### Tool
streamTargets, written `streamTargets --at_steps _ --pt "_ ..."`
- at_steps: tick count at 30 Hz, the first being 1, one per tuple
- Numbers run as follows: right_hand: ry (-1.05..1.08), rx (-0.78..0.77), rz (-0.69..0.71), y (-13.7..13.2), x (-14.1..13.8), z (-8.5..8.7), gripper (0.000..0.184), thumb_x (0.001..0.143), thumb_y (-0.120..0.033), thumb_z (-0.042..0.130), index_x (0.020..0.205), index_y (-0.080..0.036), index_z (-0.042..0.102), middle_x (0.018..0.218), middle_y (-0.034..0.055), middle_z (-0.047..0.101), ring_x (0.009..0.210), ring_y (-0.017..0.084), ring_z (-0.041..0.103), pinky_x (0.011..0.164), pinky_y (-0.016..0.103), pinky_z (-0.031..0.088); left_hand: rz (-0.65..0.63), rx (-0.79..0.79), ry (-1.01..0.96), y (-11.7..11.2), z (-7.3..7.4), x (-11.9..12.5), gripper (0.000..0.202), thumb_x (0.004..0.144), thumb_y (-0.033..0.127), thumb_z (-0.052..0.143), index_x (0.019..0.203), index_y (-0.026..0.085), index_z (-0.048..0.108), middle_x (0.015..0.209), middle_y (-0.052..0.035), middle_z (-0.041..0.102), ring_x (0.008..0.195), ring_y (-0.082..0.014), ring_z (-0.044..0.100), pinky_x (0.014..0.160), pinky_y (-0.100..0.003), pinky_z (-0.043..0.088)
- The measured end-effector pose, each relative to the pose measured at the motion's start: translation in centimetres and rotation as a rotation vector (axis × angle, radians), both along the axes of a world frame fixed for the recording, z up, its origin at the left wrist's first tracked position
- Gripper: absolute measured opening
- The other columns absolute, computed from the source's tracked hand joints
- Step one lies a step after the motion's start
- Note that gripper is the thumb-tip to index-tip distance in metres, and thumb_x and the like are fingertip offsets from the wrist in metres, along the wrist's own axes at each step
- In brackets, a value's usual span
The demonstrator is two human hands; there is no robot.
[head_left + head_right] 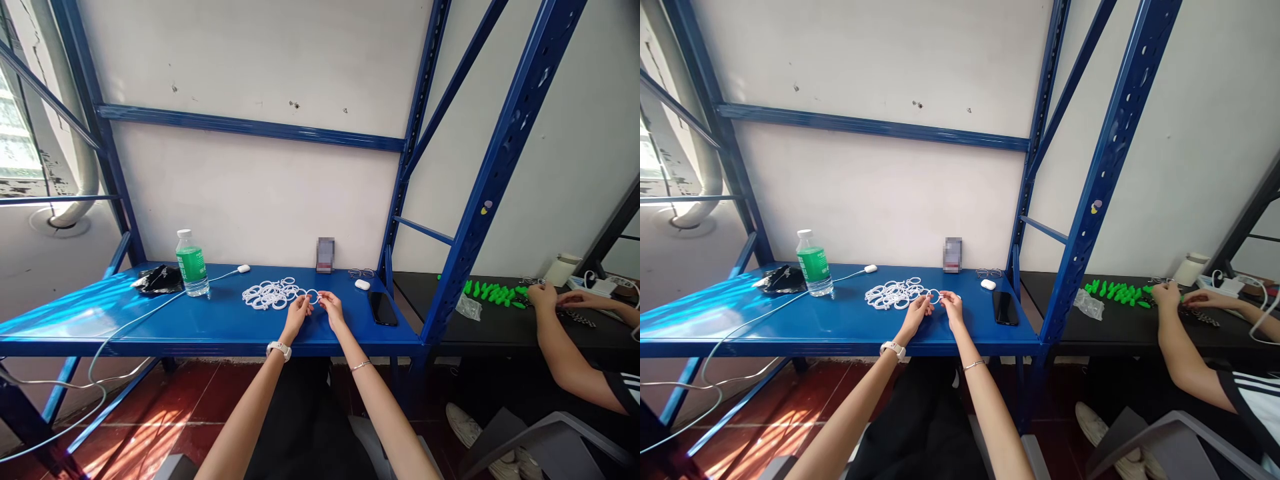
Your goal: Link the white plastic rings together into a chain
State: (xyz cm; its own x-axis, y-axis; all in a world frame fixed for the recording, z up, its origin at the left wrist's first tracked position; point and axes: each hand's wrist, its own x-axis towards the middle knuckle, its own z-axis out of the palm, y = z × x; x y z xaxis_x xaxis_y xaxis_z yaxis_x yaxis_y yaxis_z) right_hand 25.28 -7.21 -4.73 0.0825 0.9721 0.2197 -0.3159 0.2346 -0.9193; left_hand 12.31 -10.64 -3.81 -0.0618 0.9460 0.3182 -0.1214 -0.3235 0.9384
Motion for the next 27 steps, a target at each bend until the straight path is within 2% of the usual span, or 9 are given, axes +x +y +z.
streamTargets --at_steps 10,22,27 --pt "-0.038 0.019 0.009 0.0 0.0 0.0 0.026 0.061 -0.031 0.072 0.084 -0.018 0.074 0.080 0.0035 0.074 0.072 0.018 0.066 0.064 0.026 0.049 0.003 -0.011 0.004 0.1 -0.2 -0.1 0.069 0.071 0.066 0.065 0.112 0.010 0.061 0.061 0.0014 0.062 0.053 -0.0125 0.054 0.055 -0.025 0.042" --pt "-0.063 0.033 0.017 -0.3 -0.1 0.2 0.029 0.059 -0.033 0.074 0.084 -0.018 0.074 0.079 0.0044 0.074 0.075 0.020 0.066 0.065 0.027 0.049 0.023 -0.022 -0.037 0.8 -1.0 0.0 0.070 0.071 0.062 0.067 0.116 0.009 0.058 0.062 0.0005 0.063 0.052 -0.0127 0.055 0.056 -0.025 0.043" --pt "-0.062 0.038 0.006 -0.1 -0.1 0.1 0.031 0.058 -0.036 0.076 0.083 -0.018 0.074 0.078 0.0042 0.073 0.074 0.019 0.065 0.065 0.027 0.049 0.006 -0.023 -0.043 0.6 -0.8 0.0 0.071 0.069 0.059 0.070 0.119 0.010 0.057 0.061 0.0015 0.063 0.052 -0.0119 0.054 0.056 -0.025 0.042"
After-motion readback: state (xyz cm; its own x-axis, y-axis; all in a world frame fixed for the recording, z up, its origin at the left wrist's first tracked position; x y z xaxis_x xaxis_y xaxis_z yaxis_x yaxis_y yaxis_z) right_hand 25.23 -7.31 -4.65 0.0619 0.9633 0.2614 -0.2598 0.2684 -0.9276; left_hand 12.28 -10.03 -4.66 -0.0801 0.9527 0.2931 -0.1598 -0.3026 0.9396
